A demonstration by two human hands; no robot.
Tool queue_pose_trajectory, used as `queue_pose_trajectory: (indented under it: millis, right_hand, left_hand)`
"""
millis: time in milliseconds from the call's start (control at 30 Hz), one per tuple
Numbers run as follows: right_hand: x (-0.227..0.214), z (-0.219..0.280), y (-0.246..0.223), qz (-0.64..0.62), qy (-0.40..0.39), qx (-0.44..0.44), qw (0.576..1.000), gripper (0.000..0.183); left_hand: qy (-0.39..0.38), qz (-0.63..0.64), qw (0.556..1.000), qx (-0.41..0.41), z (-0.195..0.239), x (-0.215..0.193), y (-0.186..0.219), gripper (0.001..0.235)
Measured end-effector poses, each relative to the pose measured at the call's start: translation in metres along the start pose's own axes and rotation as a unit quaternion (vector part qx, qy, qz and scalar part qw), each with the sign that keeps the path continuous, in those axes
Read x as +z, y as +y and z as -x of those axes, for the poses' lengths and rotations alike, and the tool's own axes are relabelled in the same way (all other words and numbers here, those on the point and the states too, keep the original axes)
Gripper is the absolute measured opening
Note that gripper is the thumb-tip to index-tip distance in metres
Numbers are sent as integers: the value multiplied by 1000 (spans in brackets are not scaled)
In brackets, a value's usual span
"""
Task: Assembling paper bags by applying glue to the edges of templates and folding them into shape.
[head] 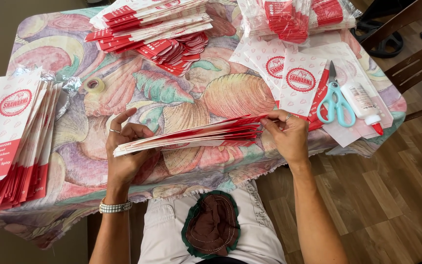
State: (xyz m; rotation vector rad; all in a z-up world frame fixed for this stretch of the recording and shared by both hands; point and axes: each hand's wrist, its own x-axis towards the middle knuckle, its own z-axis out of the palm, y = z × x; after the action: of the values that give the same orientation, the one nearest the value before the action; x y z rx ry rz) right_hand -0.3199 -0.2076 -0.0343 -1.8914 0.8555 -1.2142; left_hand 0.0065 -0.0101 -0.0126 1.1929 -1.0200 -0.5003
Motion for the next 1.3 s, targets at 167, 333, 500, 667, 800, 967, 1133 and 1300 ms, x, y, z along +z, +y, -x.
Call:
queue_pose_trajectory:
  millis: [167,333,500,667,800,967,1133,1300]
  right_hand:
    - [11,0,-35,88,-56,-53,993,23]
    - [10,9,-54,27,-56,-41,997,49]
    - [13,18,-53,92,25,-31,995,21]
    - [11,22,-44,14,25,-6,1000,15]
    - [19,18,-43,-46,11,-28,998,23]
    - [21,12,-56,-16,16,-27,999,17]
    - [11,11,-62,-109,-27,27,993,36]
    - [15,25,-65,-129,-247,119,953,91]
  left_hand:
    - [1,11,1000,1,1,-3,-3,92]
    - [7,7,1000,1,1,-4,-1,92]
    - [11,5,1000,-15,0,0,6,92]
    - [-3,-6,1000,-20,2,1,13,87]
    - [-12,-52,998,-29,3,3,19,88]
    - [6,-69,997,-42,3,4,19,88]
    - [30,-81,995,-49,5,5,21,85]
    - [25,-33,997,-66,8,4,12,82]
